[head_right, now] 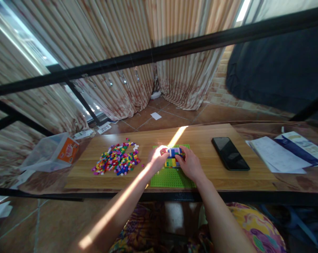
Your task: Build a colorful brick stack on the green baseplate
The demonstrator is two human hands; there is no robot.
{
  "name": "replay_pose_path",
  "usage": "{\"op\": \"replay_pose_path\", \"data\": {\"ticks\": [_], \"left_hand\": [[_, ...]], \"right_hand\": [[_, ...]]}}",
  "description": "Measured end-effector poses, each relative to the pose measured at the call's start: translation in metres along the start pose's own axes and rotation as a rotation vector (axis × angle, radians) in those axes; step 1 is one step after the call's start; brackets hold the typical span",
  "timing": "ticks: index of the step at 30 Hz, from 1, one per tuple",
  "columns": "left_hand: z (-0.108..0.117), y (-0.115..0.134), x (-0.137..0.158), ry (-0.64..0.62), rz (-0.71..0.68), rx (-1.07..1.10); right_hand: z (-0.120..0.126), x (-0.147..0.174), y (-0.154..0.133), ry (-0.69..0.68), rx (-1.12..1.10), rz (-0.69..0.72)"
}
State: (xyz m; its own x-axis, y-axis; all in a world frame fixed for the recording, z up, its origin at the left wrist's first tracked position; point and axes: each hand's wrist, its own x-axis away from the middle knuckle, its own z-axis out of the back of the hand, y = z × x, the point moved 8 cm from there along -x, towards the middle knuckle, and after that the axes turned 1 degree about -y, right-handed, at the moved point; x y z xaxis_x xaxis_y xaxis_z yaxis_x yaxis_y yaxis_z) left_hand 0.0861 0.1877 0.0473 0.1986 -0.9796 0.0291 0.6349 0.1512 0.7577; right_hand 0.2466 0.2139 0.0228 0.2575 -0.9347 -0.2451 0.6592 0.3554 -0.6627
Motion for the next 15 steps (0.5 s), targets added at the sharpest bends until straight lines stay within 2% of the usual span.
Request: {"op": "replay_pose_path", "data": {"ticks": [8, 15], "left_hand": [[-0.006, -0.012, -0.009, -0.011, 0.097, 0.092], [-0.012, -0.027, -0.020, 0.037, 0.140, 0.213]], "right_hand": [[0.001, 0.001, -0.001, -0.016, -0.009, -0.032], [0.001, 0.003, -0.004, 0.030, 0.006, -0.002]]}}
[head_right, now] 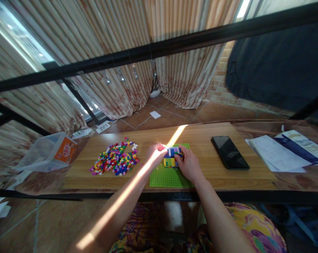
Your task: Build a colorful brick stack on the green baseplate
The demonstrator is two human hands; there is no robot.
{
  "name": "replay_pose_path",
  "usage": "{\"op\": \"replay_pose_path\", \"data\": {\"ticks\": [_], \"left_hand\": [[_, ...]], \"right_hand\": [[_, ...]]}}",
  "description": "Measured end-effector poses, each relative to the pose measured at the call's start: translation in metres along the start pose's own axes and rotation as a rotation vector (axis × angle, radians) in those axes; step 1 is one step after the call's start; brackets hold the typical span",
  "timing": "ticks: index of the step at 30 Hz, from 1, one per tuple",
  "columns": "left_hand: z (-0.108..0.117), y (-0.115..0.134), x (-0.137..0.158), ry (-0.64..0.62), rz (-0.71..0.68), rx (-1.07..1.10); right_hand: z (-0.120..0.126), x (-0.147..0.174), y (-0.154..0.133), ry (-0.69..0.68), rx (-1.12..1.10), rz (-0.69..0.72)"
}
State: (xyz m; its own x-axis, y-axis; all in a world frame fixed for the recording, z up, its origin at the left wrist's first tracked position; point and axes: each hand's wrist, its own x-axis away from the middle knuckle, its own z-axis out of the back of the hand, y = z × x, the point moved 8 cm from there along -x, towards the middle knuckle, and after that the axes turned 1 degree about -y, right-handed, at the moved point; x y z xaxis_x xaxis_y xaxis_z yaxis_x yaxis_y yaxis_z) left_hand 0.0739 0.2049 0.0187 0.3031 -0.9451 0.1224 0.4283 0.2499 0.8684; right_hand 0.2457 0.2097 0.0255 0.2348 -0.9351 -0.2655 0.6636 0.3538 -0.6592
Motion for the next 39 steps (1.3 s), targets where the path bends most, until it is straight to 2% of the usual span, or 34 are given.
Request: {"op": "replay_pose_path", "data": {"ticks": [10, 15, 17, 20, 23, 26, 33, 39], "left_hand": [[0.002, 0.006, 0.000, 0.018, 0.025, -0.026], [0.007, 0.000, 0.005, 0.030, 0.008, 0.179], [0.021, -0.008, 0.011, 0.041, -0.008, 0.291], [0.058, -0.026, 0.026, 0.112, -0.038, 0.378], [0.094, -0.049, 0.046, 0.172, -0.034, 0.384], [0.121, -0.068, 0.067, 0.206, -0.024, 0.310], [0.156, -0.102, 0.100, 0.245, -0.024, 0.119], [0.174, -0.109, 0.103, 0.325, -0.021, -0.039]], "right_hand": [[0.000, 0.000, 0.001, 0.014, 0.006, -0.015], [-0.005, 0.001, 0.006, -0.016, -0.027, -0.003], [-0.006, 0.003, 0.008, -0.018, -0.044, -0.017], [-0.006, 0.004, 0.010, -0.019, -0.073, -0.050], [-0.006, 0.004, 0.012, -0.033, -0.058, -0.092], [-0.007, 0.003, 0.012, -0.045, -0.013, -0.091], [-0.007, 0.005, 0.014, -0.053, 0.056, -0.065], [-0.007, 0.005, 0.014, -0.088, 0.093, -0.081]]}}
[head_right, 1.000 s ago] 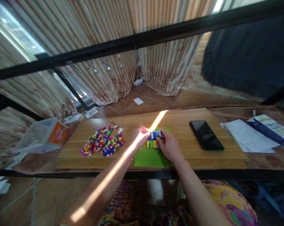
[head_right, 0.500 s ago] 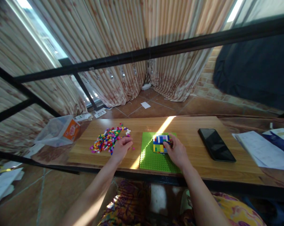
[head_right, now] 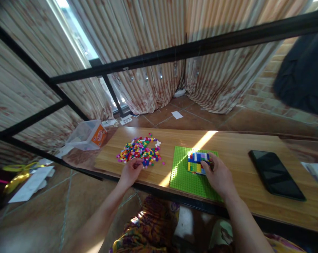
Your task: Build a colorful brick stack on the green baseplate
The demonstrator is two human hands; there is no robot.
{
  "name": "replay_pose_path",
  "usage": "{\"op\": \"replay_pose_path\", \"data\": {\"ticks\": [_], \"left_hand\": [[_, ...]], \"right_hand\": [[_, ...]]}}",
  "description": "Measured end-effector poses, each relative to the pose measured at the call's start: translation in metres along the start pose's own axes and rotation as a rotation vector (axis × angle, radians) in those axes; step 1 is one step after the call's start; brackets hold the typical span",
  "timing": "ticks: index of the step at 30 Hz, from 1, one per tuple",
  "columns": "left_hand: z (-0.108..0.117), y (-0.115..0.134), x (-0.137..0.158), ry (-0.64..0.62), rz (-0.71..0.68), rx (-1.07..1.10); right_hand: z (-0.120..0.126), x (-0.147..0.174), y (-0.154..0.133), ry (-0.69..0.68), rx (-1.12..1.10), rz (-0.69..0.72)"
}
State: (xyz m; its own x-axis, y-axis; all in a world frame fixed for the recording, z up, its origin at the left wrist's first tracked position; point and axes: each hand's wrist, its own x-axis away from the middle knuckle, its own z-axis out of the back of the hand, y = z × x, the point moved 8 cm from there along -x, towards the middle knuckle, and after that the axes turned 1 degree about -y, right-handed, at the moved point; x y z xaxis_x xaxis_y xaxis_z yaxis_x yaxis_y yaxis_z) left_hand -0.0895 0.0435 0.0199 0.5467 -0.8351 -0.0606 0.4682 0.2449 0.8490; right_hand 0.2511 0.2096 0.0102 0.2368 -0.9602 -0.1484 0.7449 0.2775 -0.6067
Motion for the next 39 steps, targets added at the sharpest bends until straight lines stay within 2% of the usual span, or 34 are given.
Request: {"op": "replay_pose_path", "data": {"ticks": [6, 10, 18, 24, 29, 33, 36, 39], "left_hand": [[0.005, 0.005, -0.005, 0.055, -0.089, -0.210], [0.004, 0.015, -0.018, 0.069, -0.167, -0.331], [-0.021, 0.050, -0.057, -0.001, -0.248, -0.602], [-0.031, 0.047, -0.061, -0.076, -0.234, -0.680], [-0.022, 0.042, -0.065, -0.054, -0.249, -0.500], [-0.020, 0.044, -0.065, -0.063, -0.161, -0.093], [-0.044, 0.054, -0.052, -0.172, -0.095, 0.213], [-0.083, 0.073, -0.034, -0.291, -0.102, 0.365]], "right_hand": [[-0.003, -0.001, 0.006, 0.018, -0.008, 0.003], [-0.003, -0.001, 0.007, 0.017, 0.010, 0.011], [0.001, 0.000, -0.001, 0.030, 0.026, 0.046], [-0.002, -0.001, 0.002, -0.005, -0.003, -0.011], [-0.001, -0.001, -0.001, 0.003, -0.017, 0.011], [0.001, 0.000, -0.003, 0.032, -0.010, 0.027], [0.000, 0.000, -0.003, 0.040, 0.002, 0.020], [0.000, 0.000, -0.003, 0.048, -0.007, 0.036]]}}
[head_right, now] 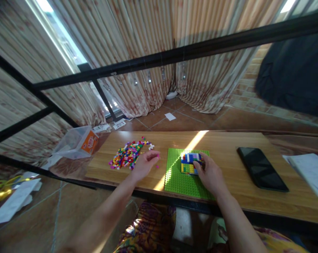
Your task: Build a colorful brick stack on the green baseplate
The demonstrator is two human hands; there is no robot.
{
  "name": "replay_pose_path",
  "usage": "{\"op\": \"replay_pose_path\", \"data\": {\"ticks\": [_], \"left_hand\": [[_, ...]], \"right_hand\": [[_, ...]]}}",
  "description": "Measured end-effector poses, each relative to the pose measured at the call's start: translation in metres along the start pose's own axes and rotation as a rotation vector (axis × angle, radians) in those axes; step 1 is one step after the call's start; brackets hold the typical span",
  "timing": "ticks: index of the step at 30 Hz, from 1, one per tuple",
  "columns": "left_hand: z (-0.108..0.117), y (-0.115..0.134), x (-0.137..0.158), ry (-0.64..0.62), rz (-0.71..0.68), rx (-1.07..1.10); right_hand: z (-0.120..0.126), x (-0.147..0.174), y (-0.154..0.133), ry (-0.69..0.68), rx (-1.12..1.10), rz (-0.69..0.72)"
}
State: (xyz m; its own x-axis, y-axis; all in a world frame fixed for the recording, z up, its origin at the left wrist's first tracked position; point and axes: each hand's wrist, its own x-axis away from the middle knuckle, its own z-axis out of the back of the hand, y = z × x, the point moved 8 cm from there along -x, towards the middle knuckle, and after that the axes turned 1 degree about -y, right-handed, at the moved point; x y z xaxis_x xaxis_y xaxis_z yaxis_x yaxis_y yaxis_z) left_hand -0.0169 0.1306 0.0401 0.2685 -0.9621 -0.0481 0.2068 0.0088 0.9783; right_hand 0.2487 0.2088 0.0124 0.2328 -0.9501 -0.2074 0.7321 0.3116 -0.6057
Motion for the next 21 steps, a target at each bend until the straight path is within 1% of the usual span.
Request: {"op": "replay_pose_path", "data": {"ticks": [2, 4, 7, 12, 17, 21], "left_hand": [[-0.030, 0.002, -0.001, -0.046, -0.027, 0.025], [-0.056, 0.002, -0.006, -0.080, -0.024, 0.026], [-0.078, 0.001, -0.016, -0.072, -0.016, -0.038], [-0.094, 0.001, -0.027, -0.046, -0.041, -0.014], [-0.101, -0.005, -0.033, -0.018, -0.027, -0.046], [-0.102, -0.003, -0.038, -0.056, -0.023, -0.091]], "right_hand": [[0.001, 0.001, -0.001, 0.009, -0.007, 0.007], [0.002, 0.001, -0.004, 0.023, -0.014, 0.018], [0.004, 0.000, -0.008, 0.033, -0.035, 0.038], [0.004, -0.001, -0.009, 0.026, -0.069, 0.036], [0.004, -0.001, -0.009, 0.032, -0.077, 0.035], [0.005, -0.001, -0.010, 0.042, -0.059, 0.038]]}}
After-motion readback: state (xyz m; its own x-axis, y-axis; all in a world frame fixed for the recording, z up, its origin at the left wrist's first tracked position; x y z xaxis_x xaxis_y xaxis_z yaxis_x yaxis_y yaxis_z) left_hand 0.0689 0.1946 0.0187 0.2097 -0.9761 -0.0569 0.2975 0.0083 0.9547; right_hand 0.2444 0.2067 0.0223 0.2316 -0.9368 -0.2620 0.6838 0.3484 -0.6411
